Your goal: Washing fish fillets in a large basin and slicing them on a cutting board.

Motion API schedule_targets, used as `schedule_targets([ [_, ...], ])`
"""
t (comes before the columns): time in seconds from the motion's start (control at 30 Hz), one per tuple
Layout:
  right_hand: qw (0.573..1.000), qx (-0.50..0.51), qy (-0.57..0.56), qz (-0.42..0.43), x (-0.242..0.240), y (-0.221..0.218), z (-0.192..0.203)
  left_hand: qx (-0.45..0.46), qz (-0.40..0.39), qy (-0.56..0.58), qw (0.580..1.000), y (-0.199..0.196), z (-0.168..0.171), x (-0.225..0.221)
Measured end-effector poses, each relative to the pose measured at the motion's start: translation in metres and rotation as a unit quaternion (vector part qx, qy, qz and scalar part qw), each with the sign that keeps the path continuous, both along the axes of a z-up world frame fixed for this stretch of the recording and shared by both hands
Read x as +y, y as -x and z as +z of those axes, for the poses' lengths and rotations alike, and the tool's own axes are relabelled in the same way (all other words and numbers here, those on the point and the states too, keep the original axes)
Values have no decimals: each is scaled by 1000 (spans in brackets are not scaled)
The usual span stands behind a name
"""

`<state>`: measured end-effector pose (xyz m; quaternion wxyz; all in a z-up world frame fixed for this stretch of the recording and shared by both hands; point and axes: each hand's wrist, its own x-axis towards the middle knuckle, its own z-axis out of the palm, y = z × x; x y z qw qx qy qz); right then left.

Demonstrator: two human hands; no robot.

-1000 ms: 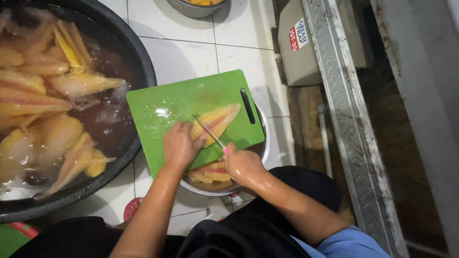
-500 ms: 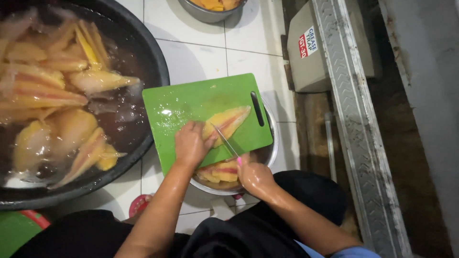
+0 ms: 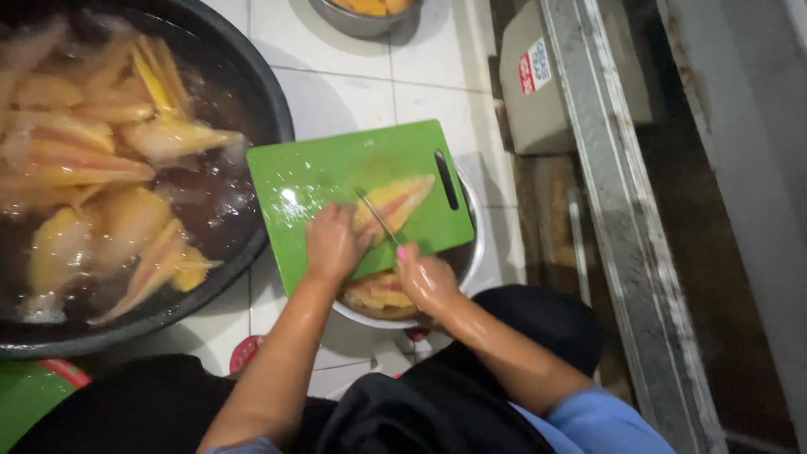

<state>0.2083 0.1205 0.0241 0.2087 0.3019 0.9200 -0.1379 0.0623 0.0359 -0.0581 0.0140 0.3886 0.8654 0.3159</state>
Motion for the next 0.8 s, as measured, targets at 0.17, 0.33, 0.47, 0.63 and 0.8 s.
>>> schedule_targets([
  [0.17,999,40,31,3,-3,11,20,21,4,-9,1000,3,-2,2],
  [0.33,999,-15,-31,10,-12,-28,11,-30,4,21,999,1,6,3],
  [0.47,999,3,-28,26,-2,3,1,-22,-5,34,999,4,-13,6],
  [0.63,1000,14,0,9,-5,7,16,-81,-1,59,995,5,1,2],
  [0.8,1000,2,-11,20,-5,-9,12,-99,-9,77,992,5,17,6],
])
